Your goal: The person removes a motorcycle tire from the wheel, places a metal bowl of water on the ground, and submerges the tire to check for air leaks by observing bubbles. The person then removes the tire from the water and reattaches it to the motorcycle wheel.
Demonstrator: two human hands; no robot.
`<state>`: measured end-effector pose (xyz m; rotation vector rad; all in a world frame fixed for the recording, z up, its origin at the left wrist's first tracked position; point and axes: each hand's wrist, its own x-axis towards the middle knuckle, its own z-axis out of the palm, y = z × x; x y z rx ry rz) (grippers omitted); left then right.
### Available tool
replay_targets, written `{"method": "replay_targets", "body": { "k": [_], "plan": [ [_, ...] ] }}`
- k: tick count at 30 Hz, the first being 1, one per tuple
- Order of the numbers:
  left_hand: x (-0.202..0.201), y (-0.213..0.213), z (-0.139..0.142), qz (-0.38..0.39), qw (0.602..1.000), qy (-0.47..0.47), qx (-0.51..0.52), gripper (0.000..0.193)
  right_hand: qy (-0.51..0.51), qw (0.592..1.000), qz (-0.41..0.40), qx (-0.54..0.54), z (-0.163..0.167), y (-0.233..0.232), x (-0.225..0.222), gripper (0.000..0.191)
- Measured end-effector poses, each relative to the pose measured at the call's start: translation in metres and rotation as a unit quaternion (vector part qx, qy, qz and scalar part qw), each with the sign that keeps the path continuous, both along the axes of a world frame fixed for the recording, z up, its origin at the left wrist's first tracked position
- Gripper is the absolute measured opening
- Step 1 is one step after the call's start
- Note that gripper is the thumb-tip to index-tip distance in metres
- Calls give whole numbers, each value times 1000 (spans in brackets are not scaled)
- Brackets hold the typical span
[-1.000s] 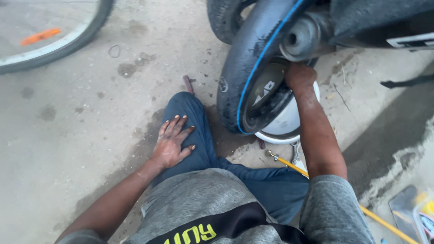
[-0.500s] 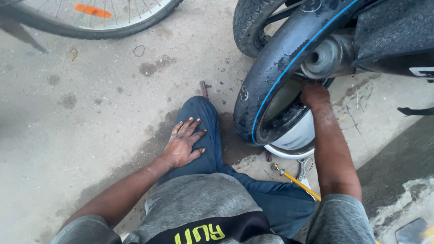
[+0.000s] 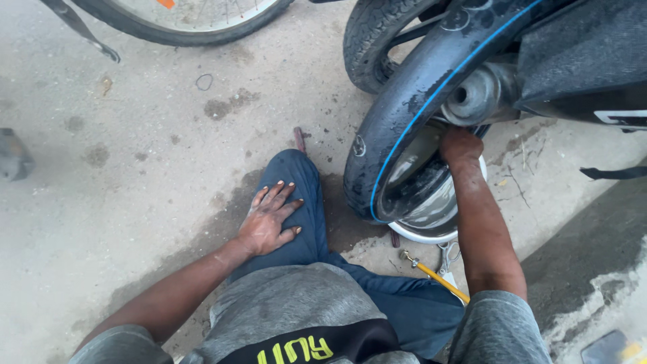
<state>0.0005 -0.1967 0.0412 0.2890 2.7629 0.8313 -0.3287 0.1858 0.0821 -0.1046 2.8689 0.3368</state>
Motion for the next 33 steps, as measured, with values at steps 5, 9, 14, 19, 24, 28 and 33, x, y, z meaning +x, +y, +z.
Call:
{"method": "replay_targets", "body": {
  "k": [5, 9, 14, 19, 24, 28, 33],
  "plan": [
    [0, 2, -3, 5, 1000, 12, 9, 69, 53, 976, 186, -98, -2, 14, 4, 32],
    [1, 6, -7, 9, 999, 33, 20, 67, 60, 987, 127, -74, -9, 22, 5, 30],
    [1, 8, -9, 7, 999, 38, 8, 68, 149, 956, 244, -66, -6, 21, 6, 32],
    [0, 8, -8, 1, 1000, 7, -10, 69, 61, 993, 83, -62, 0, 16, 12, 32],
    [0, 9, -6, 5, 1000, 2, -14, 69, 76, 984, 150, -52, 1, 14, 11, 29],
    [1, 10, -7, 6, 1000, 19, -10, 68, 54, 994, 86, -33, 3, 13, 9, 26],
    [2, 10, -10, 5, 999, 31, 1, 68, 80, 986, 133, -67, 0, 14, 9, 33]
  ]
}}
